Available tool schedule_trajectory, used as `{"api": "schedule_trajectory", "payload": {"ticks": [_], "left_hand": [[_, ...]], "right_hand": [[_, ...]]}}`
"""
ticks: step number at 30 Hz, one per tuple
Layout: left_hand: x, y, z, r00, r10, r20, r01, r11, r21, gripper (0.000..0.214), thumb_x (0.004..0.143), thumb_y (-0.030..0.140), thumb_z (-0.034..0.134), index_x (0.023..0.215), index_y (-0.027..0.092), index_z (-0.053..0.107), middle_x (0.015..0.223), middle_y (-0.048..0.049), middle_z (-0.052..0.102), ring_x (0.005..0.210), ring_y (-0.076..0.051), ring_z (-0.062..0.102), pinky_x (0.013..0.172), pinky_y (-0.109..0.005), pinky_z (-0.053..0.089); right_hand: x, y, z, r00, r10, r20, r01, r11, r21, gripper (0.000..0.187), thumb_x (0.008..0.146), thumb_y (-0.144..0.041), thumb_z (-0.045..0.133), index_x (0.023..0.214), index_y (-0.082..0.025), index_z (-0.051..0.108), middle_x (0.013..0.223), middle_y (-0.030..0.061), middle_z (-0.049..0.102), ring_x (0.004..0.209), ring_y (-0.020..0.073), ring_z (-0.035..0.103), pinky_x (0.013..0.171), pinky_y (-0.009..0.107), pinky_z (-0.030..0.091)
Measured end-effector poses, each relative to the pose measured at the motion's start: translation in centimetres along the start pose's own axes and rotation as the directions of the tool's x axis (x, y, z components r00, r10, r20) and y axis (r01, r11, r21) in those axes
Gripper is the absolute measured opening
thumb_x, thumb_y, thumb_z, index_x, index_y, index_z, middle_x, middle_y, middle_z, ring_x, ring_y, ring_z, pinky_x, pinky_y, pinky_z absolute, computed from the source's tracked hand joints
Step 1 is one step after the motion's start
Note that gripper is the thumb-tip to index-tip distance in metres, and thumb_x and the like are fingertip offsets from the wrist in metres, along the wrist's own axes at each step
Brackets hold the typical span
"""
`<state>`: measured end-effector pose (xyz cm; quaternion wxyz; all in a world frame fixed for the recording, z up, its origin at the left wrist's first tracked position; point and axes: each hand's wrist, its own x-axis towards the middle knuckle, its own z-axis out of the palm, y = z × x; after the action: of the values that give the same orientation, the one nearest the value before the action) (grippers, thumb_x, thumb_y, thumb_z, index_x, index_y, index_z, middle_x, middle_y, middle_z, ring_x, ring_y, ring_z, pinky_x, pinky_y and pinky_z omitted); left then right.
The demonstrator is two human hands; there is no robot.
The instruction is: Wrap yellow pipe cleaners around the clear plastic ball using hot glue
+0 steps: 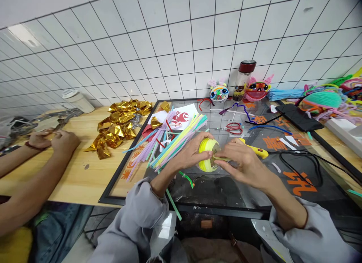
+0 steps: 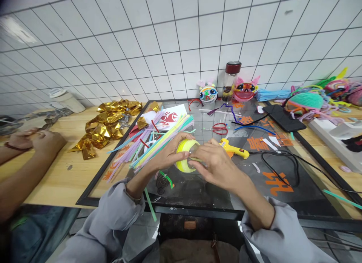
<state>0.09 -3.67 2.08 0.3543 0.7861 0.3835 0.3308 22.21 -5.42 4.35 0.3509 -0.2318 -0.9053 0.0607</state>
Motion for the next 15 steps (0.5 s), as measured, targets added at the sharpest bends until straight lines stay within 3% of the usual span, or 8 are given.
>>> {"api": "schedule_trajectory", "payload": {"ticks": [3,5,9,15], "left_hand": [[0.0,0.0,-0.1,1.000,0.004,0.008,-0.004,1.000,-0.018,0.040,0.085,0.037,0.061,0.121,0.022,0.050,0.125,-0.0072,0.058,0.120,-0.028,0.055,0.107,-0.042,0.045],[0.0,0.0,-0.1,1.000,0.002,0.010,-0.002,1.000,-0.027,0.040,0.086,0.038,0.061,0.121,0.022,0.050,0.123,-0.0067,0.058,0.116,-0.027,0.056,0.103,-0.041,0.047],[0.1,-0.2,-0.1,1.000,-0.008,0.014,0.008,1.000,-0.026,0.042,0.085,0.041,0.062,0.122,0.023,0.050,0.120,-0.0063,0.057,0.111,-0.026,0.057,0.099,-0.039,0.049],[0.1,-0.3,-0.1,1.000,0.002,0.011,-0.002,1.000,-0.025,0.045,0.084,0.042,0.062,0.123,0.023,0.049,0.120,-0.0069,0.057,0.110,-0.027,0.056,0.098,-0.040,0.049]], "right_hand": [[-0.2,0.4,-1.0,0.986,0.169,0.009,-0.167,0.958,0.234,0.016,0.098,-0.027,0.058,0.099,-0.019,0.072,0.087,0.0037,0.076,0.075,0.0158,0.067,0.070,0.029,0.045],[-0.3,0.8,-1.4,0.972,0.234,-0.012,-0.219,0.927,0.305,0.020,0.100,-0.026,0.054,0.104,-0.021,0.073,0.090,0.0041,0.075,0.078,0.0166,0.068,0.069,0.029,0.047],[-0.5,1.6,-0.5,0.982,0.168,-0.091,-0.161,0.984,0.078,0.024,0.099,-0.018,0.050,0.108,-0.021,0.072,0.096,0.0073,0.071,0.090,0.0211,0.063,0.080,0.036,0.046],[-0.7,1.9,1.3,0.997,0.036,-0.068,-0.045,0.989,-0.138,0.032,0.096,-0.008,0.045,0.115,-0.019,0.069,0.111,0.0109,0.070,0.100,0.0226,0.061,0.081,0.038,0.043]]}}
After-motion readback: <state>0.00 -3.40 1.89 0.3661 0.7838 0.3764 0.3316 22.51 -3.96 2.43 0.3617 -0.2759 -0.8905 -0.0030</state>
